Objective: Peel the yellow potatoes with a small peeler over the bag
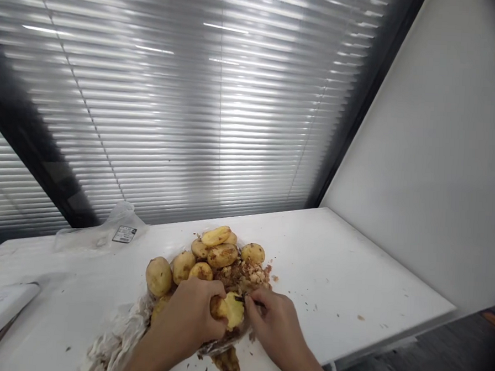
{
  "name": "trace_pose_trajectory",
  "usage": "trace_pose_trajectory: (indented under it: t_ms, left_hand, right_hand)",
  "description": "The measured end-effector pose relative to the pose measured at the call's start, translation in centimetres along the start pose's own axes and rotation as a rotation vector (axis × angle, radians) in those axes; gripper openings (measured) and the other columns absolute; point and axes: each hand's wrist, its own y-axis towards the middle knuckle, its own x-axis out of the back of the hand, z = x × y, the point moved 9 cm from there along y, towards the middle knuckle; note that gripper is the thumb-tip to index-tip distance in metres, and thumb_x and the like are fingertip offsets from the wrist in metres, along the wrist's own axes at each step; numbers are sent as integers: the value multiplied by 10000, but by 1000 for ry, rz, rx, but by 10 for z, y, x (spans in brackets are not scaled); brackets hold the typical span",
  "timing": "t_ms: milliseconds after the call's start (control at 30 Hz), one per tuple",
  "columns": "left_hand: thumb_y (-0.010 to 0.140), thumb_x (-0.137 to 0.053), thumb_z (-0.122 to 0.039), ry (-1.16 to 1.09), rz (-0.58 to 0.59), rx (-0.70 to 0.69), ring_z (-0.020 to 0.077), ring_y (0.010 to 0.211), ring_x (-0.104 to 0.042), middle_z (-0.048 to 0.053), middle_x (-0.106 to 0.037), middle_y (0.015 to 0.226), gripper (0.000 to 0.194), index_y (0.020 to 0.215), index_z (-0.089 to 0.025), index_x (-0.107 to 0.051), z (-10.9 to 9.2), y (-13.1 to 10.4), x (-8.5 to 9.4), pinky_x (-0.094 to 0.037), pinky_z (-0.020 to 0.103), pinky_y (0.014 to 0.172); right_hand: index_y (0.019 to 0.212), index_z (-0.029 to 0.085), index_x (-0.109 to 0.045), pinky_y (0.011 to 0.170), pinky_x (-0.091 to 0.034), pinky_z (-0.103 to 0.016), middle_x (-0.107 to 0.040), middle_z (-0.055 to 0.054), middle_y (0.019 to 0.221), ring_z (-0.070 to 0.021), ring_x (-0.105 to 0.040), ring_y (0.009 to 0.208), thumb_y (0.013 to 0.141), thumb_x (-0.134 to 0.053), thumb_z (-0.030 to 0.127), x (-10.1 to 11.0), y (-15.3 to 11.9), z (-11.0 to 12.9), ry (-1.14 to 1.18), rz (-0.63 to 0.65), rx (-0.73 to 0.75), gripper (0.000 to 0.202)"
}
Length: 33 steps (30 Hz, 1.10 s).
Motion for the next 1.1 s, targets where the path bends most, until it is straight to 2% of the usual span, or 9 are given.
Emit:
trace_pose_trajectory:
  t_ms: [67, 200, 367, 533, 700, 867, 1100]
  left_hand:
    - [570, -567, -227, 7, 2, 8, 133, 601, -518, -22, -632, 644, 185, 728, -236, -662, 0, 0, -1, -313, 237, 558]
    - [576, -567, -229, 30, 12, -10, 129, 575, -501, -19, -608, 608, 117, 674, -215, -627, -4, 2, -2, -298, 241, 542]
    - [587, -549, -220, 46, 15, 1, 132, 581, -507, -15, -613, 622, 107, 670, -212, -616, -5, 0, -2, -294, 248, 544]
    - [580, -583, -244, 51, 11, -18, 141, 594, -516, -16, -618, 624, 121, 693, -220, -620, -3, 1, -5, -309, 254, 562]
    - [583, -564, -220, 46, 5, -8, 132, 579, -506, -20, -619, 620, 102, 673, -216, -612, -2, 1, -4, -289, 255, 547]
    - [574, -555, -215, 41, 22, -12, 136, 587, -513, -14, -630, 635, 120, 676, -212, -618, -6, 0, -3, -287, 259, 552]
    - [585, -558, -215, 65, 8, -19, 157, 655, -562, 6, -667, 698, 124, 690, -209, -624, -3, 1, -6, -317, 268, 595]
  right_hand:
    - [615, 198, -596, 541, -258, -236, -623, -1, 584, -138, -566, 554, 858, -441, 254, -2, -3, 1, 11, 13, 6, 294]
    - [650, 195, -616, 543, -258, -247, -643, -20, 616, -154, -580, 572, 886, -426, 282, 6, -6, -7, -57, -90, -62, 315]
    - [653, 196, -622, 548, -294, -233, -636, -9, 606, -140, -581, 564, 882, -433, 260, -4, -9, 0, 26, -44, 22, 304]
    - [684, 192, -635, 546, -297, -243, -643, -22, 619, -153, -598, 569, 891, -428, 275, 3, -9, -3, -44, -136, -16, 305]
    - [648, 190, -616, 542, -303, -230, -622, -9, 595, -139, -584, 558, 871, -432, 247, 1, -11, 3, 29, -92, 33, 295]
    - [692, 183, -645, 554, -321, -231, -659, -24, 638, -148, -601, 565, 878, -434, 254, 7, -15, 0, 0, -198, -1, 290]
    - [683, 188, -649, 551, -333, -225, -652, -18, 622, -147, -611, 569, 866, -451, 234, 5, -16, 6, -26, -190, 37, 273]
